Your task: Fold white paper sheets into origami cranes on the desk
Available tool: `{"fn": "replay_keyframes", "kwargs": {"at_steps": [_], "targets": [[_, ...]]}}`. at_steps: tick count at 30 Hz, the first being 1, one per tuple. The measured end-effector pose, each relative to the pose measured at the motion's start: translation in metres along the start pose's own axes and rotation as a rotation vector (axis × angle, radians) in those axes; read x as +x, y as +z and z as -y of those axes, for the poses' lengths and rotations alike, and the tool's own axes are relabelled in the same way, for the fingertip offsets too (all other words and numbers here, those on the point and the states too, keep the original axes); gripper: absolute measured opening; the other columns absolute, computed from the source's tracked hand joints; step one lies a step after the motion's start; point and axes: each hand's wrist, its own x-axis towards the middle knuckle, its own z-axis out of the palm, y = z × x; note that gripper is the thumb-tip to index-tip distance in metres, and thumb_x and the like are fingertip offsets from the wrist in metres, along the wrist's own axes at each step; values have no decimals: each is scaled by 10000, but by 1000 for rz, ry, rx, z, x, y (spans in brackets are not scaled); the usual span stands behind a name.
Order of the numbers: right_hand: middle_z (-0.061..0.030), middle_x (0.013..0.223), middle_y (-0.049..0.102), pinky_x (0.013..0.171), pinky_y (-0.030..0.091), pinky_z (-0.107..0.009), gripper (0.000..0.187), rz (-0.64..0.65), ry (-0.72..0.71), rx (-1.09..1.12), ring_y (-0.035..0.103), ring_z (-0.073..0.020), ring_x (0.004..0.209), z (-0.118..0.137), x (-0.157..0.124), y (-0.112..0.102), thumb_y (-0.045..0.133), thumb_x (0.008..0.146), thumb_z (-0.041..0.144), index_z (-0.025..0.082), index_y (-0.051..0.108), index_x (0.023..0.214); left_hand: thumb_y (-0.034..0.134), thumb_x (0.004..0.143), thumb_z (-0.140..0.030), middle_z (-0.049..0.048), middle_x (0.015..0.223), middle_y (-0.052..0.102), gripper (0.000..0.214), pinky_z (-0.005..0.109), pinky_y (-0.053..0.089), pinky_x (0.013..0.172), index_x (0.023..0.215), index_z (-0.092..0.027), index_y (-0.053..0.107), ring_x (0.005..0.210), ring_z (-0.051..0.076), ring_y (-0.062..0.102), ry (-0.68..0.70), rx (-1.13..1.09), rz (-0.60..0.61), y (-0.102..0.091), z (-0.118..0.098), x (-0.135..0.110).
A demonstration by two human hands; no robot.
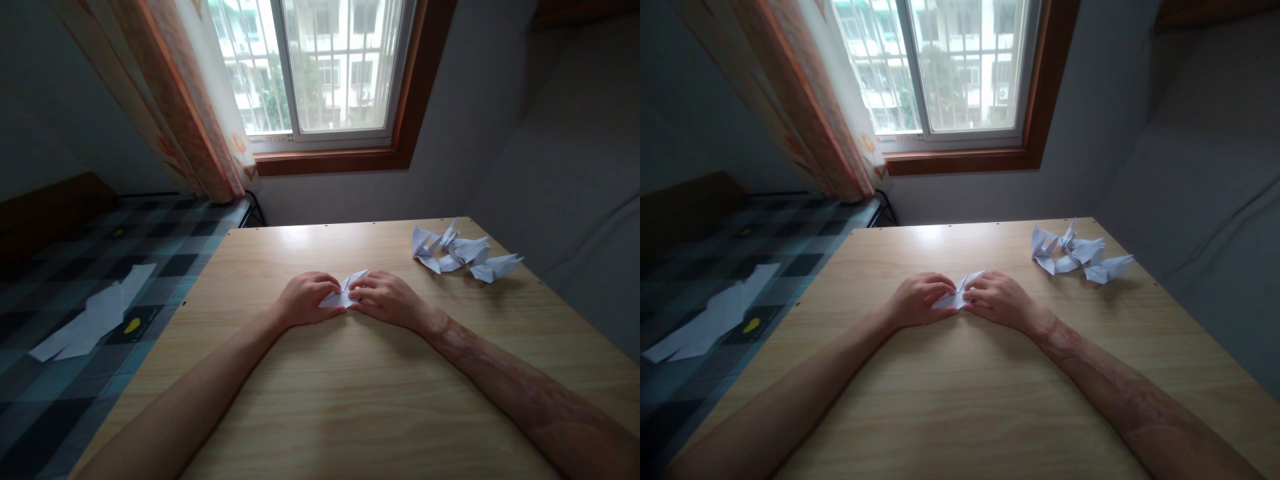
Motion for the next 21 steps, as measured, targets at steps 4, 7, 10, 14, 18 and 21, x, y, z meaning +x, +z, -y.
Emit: {"fn": "replay_keyframes", "kwargs": {"at_steps": [4, 7, 10, 14, 18, 21], "targets": [[-56, 1249, 826, 968, 567, -439, 163, 4, -27, -13, 759, -259, 1076, -3, -1, 1, 717, 1086, 400, 306, 796, 1193, 799, 953, -491, 82, 1147, 839, 303, 342, 627, 875, 1136, -250, 790, 996, 232, 800, 56, 14, 40, 1, 1, -1], [-50, 1206, 836, 948, 555, -427, 154, -4, -22, -5, 758, -248, 1046, -2, 0, 1, 685, 1107, 383, 298, 806, 1152, 804, 943, -475, 81, 1176, 831, 279, 356, 628, 895, 1116, -256, 794, 1023, 245, 792, 89, 11, 67, 0, 1, -2], [-49, 1086, 845, 899, 541, -403, 175, -30, 26, 42, 749, -231, 963, -1, 1, 0, 662, 1121, 353, 272, 810, 1074, 742, 992, -353, 68, 1211, 824, 167, 345, 621, 921, 1121, -264, 797, 1044, 225, 786, 85, -42, 71, -1, 0, -2], [-50, 944, 816, 824, 532, -372, 142, -70, 100, 123, 709, -219, 864, -2, 2, 2, 695, 1098, 317, 251, 812, 1051, 679, 1031, -259, 71, 1234, 810, 140, 350, 607, 973, 1109, -259, 796, 1094, 215, 764, 60, -142, 91, -1, 1, -1], [-35, 877, 767, 786, 536, -338, 97, -100, 185, 217, 680, -209, 835, -3, 2, 7, 738, 1049, 236, 257, 824, 1090, 659, 1048, -255, 83, 1136, 797, 125, 351, 599, 955, 1054, -235, 782, 1050, 216, 737, 19, -174, 76, 0, 3, 0], [-32, 909, 763, 780, 546, -327, 153, -107, 225, 282, 683, -202, 846, -3, 2, 10, 736, 1028, 184, 272, 830, 1110, 668, 1010, -222, 88, 1145, 775, 196, 334, 606, 923, 1184, -229, 756, 1051, 218, 731, -29, -156, 74, 1, 3, -1]]}}
